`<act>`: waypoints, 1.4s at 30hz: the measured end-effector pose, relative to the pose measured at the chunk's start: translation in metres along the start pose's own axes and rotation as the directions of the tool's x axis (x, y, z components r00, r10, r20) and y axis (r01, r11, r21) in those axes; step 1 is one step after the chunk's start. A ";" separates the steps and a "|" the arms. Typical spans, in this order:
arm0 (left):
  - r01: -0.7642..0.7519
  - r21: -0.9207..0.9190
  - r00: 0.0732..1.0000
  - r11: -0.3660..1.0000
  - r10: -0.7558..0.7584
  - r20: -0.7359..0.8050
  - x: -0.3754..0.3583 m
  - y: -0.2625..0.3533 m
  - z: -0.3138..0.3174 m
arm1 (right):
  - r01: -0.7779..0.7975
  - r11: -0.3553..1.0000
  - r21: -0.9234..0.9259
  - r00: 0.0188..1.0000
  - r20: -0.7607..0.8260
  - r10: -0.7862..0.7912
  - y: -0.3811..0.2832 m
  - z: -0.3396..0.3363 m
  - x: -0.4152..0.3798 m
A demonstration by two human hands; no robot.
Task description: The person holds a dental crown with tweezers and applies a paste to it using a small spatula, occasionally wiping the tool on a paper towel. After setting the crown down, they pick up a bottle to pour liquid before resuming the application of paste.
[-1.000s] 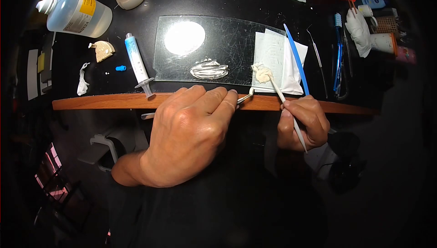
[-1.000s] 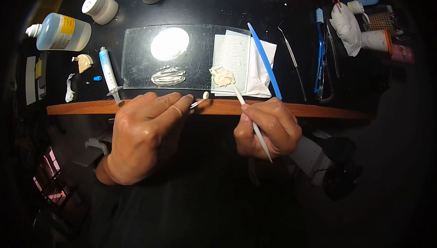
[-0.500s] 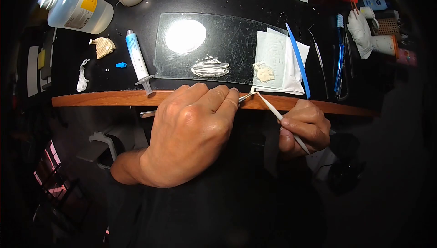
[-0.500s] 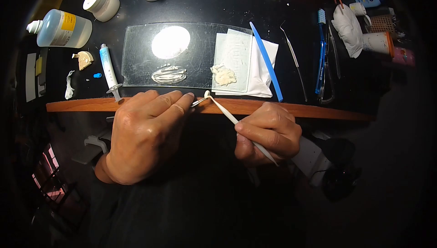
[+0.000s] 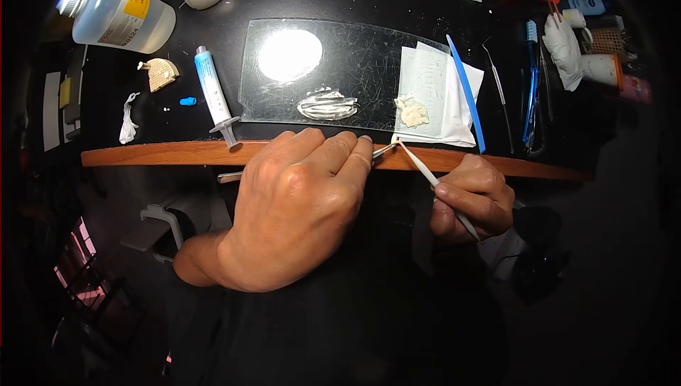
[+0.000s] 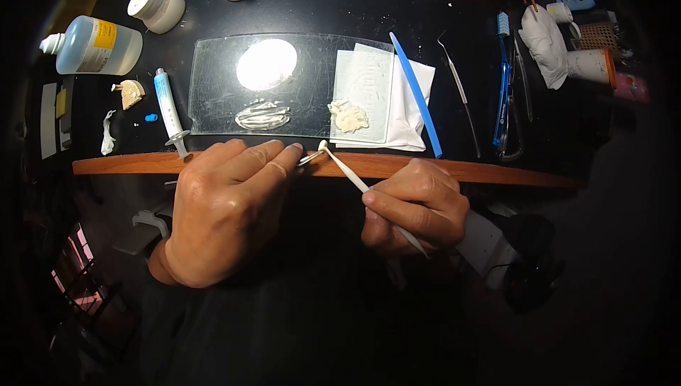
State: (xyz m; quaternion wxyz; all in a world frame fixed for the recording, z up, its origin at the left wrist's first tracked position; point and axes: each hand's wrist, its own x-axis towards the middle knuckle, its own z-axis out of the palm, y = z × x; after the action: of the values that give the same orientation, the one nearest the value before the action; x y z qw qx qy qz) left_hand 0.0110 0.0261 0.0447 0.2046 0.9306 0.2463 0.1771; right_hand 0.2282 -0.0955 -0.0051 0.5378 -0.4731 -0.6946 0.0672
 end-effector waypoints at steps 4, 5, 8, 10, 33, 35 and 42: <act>-0.003 0.004 1.000 1.000 0.003 -0.003 0.000 0.000 0.000 | -0.007 1.000 -0.017 1.000 0.004 0.007 -0.001 0.001 0.001; -0.003 0.002 1.000 1.000 0.003 0.000 0.000 0.000 0.000 | -0.011 1.000 -0.020 1.000 0.002 0.011 -0.002 0.001 0.001; -0.002 -0.001 1.000 1.000 0.002 0.004 -0.001 0.000 0.000 | -0.016 1.000 -0.025 1.000 -0.001 0.016 -0.002 0.001 0.001; -0.004 -0.004 1.000 1.000 0.004 0.002 0.000 0.000 -0.001 | -0.013 1.000 -0.025 1.000 -0.003 0.013 -0.001 0.001 0.000; 0.107 -0.756 0.994 0.646 -0.071 0.080 0.003 -0.005 -0.023 | -0.182 0.983 -0.001 0.937 -0.304 0.173 -0.007 0.009 -0.008; 0.129 -0.716 0.980 0.687 -0.198 -0.014 0.005 -0.007 -0.010 | -0.183 0.983 -0.002 0.933 -0.315 0.173 -0.008 0.010 -0.008; 0.119 -0.784 0.965 0.610 -0.256 -0.053 0.000 -0.016 0.004 | -0.193 0.981 0.017 0.921 -0.340 0.187 -0.010 0.011 -0.005</act>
State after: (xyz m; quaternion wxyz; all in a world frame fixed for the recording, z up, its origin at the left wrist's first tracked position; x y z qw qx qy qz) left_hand 0.0062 0.0377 0.0332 0.5810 0.7038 0.2580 0.3170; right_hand 0.2131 -0.0999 -0.0073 0.6367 -0.5472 -0.5424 0.0307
